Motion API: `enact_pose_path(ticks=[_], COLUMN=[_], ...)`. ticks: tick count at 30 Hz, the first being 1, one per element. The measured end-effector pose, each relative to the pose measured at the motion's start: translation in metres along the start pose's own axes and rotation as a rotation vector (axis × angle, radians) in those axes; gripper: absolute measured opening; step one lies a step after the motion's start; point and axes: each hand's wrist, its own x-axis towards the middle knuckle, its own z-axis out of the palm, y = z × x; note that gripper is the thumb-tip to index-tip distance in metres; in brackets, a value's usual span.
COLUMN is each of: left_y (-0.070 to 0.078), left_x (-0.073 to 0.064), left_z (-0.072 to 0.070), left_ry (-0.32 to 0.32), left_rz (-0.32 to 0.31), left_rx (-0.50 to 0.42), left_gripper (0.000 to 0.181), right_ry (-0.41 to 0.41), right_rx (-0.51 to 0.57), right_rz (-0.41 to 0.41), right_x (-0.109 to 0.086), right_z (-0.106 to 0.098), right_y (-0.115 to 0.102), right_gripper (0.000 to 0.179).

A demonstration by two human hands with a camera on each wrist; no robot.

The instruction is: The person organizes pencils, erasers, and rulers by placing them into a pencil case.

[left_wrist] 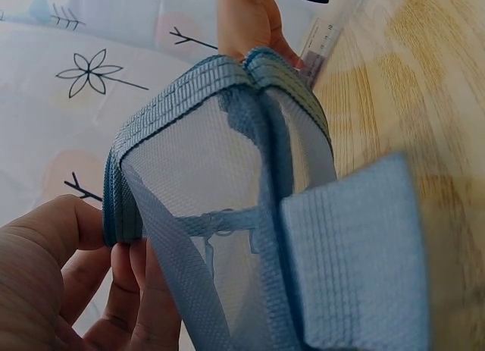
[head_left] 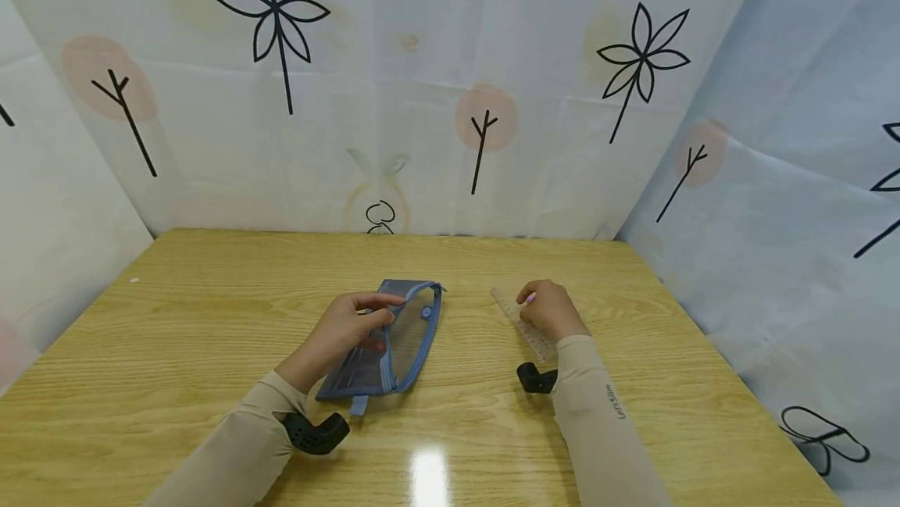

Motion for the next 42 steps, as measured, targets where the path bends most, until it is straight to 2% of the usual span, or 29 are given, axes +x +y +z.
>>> enact_pose_path(ticks=[11,18,42], left_y=[0.0,0.0,-0.002], left_x=[0.0,0.0,0.0], left_z=[-0.001,-0.001,-0.001], left_ry=[-0.002,-0.003,-0.004], left_rz=[0.005,0.009,0.015], left_rx=[0.006,0.005,-0.006], left_gripper=[0.034,0.033,0.034], right_ry=[-0.078,-0.148,-0.37], right_rx=[0.121,0.256,0.587], right_rz=[-0.012,0.012,0.086], right_x=[-0.004,-0.001,0.01], right_z=[-0.002,-0.003,0.001], right_y=[-0.001,-0.001,0.004], right_gripper=[0.029,0.028,0.038])
